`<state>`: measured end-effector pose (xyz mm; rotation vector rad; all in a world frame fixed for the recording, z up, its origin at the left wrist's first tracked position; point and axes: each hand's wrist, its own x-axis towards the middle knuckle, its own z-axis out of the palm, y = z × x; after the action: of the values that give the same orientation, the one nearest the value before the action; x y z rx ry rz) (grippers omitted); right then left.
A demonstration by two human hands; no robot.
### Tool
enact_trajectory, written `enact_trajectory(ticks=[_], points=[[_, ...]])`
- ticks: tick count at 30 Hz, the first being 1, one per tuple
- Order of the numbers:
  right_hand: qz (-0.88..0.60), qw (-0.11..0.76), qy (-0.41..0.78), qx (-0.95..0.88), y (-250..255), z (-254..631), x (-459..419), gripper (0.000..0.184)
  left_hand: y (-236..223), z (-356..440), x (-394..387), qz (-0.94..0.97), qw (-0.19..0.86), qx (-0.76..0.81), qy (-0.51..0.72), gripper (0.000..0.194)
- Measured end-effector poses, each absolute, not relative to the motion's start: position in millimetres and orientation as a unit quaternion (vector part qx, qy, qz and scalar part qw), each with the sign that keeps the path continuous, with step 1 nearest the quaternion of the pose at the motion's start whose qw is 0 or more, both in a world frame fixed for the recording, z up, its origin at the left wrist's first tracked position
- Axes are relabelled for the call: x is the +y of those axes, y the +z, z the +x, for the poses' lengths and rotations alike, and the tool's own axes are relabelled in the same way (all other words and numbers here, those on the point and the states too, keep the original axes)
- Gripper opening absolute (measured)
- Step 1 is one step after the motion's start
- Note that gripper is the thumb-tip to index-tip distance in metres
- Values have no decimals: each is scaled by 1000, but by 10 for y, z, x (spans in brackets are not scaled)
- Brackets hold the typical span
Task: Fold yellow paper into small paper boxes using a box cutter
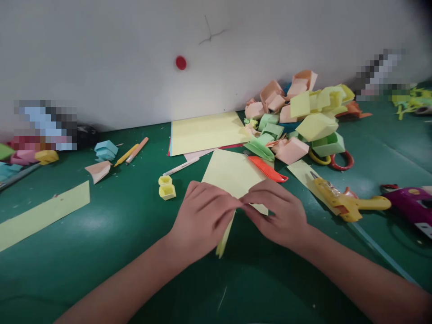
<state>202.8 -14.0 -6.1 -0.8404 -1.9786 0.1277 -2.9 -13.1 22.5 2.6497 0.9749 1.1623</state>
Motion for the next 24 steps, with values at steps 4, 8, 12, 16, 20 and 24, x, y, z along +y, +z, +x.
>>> enact_trajectory(ticks=[4,8,12,16,20,24], points=[[-305,504,3,-808,187,2049,-280,20,443,-109,-268,879,-139,195,413,10],[-256,492,-86,-828,161,2081,-274,25,363,-155,-239,868,-204,160,423,12],[-272,425,-115,-856,-46,2073,-142,12,78,-161,-107,894,-135,227,363,10],[-310,322,-15,-894,-185,2039,-92,10,-129,-140,-96,919,-117,223,303,12],[-355,262,89,-893,-201,2022,-120,9,-169,-96,-147,911,41,314,265,17],[-410,186,178,-875,-185,1998,-122,9,-150,-72,-135,877,182,398,198,13]])
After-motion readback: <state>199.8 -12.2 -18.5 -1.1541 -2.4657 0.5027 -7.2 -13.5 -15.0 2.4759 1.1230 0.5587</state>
